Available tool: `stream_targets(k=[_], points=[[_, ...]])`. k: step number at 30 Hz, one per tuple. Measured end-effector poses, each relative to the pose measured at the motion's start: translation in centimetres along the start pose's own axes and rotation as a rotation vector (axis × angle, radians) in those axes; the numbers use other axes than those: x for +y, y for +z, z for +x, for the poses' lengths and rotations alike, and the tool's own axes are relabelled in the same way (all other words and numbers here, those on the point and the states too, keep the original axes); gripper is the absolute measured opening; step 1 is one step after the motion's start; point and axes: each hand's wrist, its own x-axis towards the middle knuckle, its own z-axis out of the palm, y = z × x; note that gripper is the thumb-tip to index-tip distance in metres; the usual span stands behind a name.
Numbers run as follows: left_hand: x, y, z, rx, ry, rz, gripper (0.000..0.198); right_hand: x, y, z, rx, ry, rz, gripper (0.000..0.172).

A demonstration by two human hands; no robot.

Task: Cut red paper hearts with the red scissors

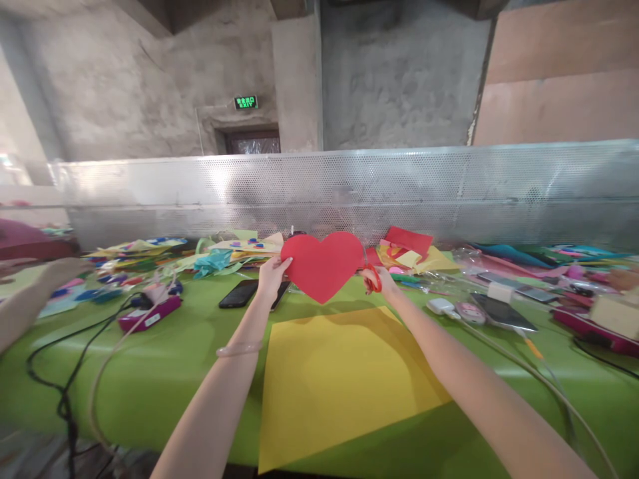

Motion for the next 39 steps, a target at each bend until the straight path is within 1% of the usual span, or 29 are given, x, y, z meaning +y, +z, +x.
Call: stream_targets(k=[6, 17, 26, 39], points=[[-0.04, 0.01, 0.0, 0.01, -0.003, 0.017, 0.028, -0.13, 0.13, -0.02, 0.009, 0.008, -0.014, 0.035], [-0.12, -0.08, 0.07, 0.001, 0.002, 0.005, 0.033, -0.56, 0.06, -0.33, 0.023, -0.011, -0.062, 0.035], [-0.06, -0.09, 0.05, 0.01, 0.001, 0.001, 0.034, -0.44, -0.13, -0.22, 0.028, -0.01, -0.096, 0.032], [-0.18, -0.1, 0.22, 0.022, 0.003, -0.011, 0.034, -0.44, -0.32, -0.24, 0.02, -0.032, -0.106, 0.035]])
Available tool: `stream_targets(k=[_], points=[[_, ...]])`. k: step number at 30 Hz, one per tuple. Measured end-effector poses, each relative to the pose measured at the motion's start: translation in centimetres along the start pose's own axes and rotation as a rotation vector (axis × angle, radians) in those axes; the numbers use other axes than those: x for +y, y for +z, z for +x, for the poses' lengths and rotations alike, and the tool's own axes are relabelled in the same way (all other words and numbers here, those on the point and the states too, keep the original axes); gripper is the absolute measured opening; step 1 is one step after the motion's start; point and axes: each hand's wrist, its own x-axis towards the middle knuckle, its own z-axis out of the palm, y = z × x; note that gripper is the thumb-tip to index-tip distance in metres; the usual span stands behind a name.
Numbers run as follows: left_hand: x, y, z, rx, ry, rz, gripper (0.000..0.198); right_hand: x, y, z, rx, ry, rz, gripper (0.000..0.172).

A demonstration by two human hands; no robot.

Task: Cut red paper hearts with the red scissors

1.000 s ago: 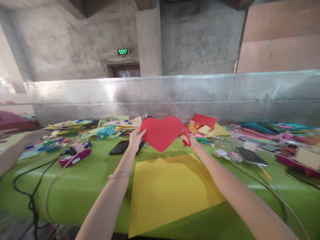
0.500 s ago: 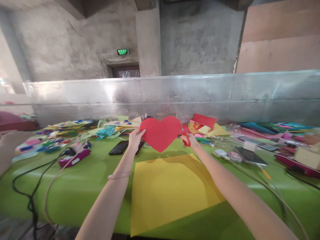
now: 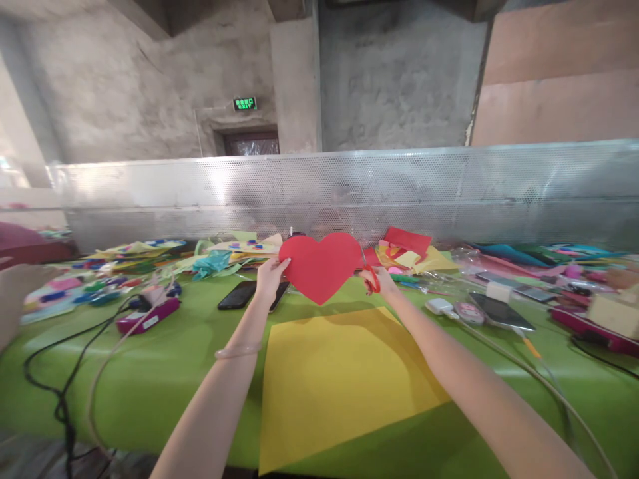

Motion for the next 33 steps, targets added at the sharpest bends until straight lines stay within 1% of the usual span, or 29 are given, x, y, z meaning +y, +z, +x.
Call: stream_targets(k=[11, 23, 26, 33], points=[[-0.1, -0.06, 0.11, 0.018, 0.009, -0.014, 0.03, 0.15, 0.11, -0.24, -0.018, -0.016, 0.026, 0.029], [-0.28, -0.24, 0.26, 0.036, 0.019, -0.01, 0.031, 0.41, 0.01, 0.0, -0.006, 0.006, 0.04, 0.031], [-0.38, -0.26, 0.3, 0.031, 0.02, -0.013, 0.03, 0.38, -0.08, 0.26, 0.006, 0.027, 0.035, 0.032], [-0.31, -0.17, 0.22, 0.01, 0.017, -0.015, 0.031, 0.37, 0.07, 0.35, -0.013, 0.054, 0.017, 0.034]])
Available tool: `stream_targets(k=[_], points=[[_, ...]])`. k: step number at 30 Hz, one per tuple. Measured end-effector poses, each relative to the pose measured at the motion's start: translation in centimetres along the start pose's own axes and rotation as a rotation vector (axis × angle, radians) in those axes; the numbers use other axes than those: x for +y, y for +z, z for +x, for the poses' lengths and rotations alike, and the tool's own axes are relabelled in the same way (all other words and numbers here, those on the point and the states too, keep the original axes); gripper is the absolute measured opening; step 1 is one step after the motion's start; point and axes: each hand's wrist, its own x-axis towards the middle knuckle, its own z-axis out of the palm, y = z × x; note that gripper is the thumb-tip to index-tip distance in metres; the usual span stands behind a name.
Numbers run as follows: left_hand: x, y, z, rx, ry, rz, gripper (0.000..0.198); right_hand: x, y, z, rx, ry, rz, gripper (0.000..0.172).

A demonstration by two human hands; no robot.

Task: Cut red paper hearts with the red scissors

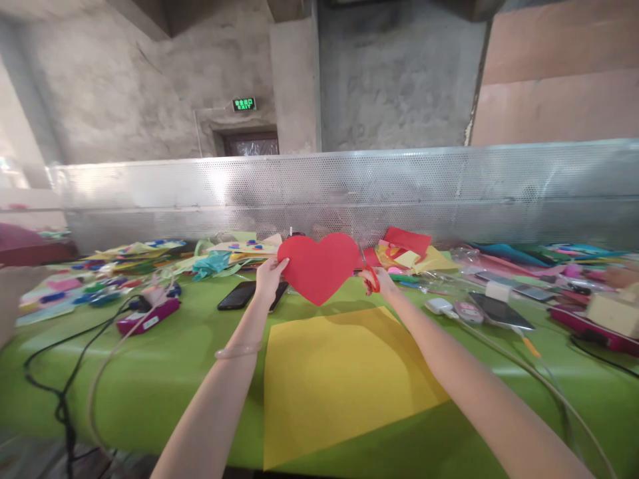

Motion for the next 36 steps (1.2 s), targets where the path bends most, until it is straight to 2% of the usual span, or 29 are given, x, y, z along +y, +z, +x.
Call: stream_targets(k=[23, 36], points=[[0.23, 0.04, -0.19, -0.001, -0.01, 0.016, 0.032, -0.46, 0.0, -0.62, -0.038, -0.046, 0.043, 0.032], [0.22, -0.01, -0.2, -0.003, -0.006, 0.03, 0.03, 0.43, -0.25, -0.12, -0.055, -0.067, 0.062, 0.029]])
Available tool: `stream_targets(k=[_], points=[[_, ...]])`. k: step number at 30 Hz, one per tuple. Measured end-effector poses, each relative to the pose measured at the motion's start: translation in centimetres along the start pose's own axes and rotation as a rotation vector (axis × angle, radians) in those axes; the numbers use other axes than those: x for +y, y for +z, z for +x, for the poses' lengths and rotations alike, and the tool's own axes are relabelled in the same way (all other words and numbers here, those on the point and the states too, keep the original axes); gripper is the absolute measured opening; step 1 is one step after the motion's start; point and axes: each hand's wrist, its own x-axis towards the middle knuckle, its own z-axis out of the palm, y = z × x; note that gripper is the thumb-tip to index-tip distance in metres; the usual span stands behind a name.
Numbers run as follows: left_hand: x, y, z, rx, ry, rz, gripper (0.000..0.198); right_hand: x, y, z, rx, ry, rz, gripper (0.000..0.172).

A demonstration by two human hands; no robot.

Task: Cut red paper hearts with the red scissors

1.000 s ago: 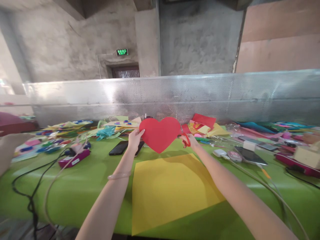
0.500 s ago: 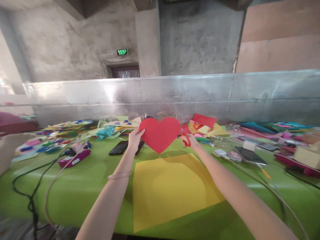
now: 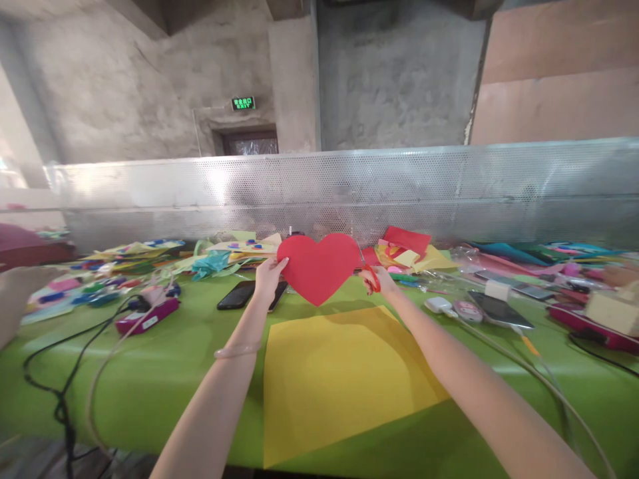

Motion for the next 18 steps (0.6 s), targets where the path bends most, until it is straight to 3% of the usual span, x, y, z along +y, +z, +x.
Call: stream_targets(k=[18], points=[[0.1, 0.06, -0.03, 0.023, -0.001, 0.013, 0.029, -0.28, -0.07, -0.21, 0.005, -0.011, -0.003, 0.029]])
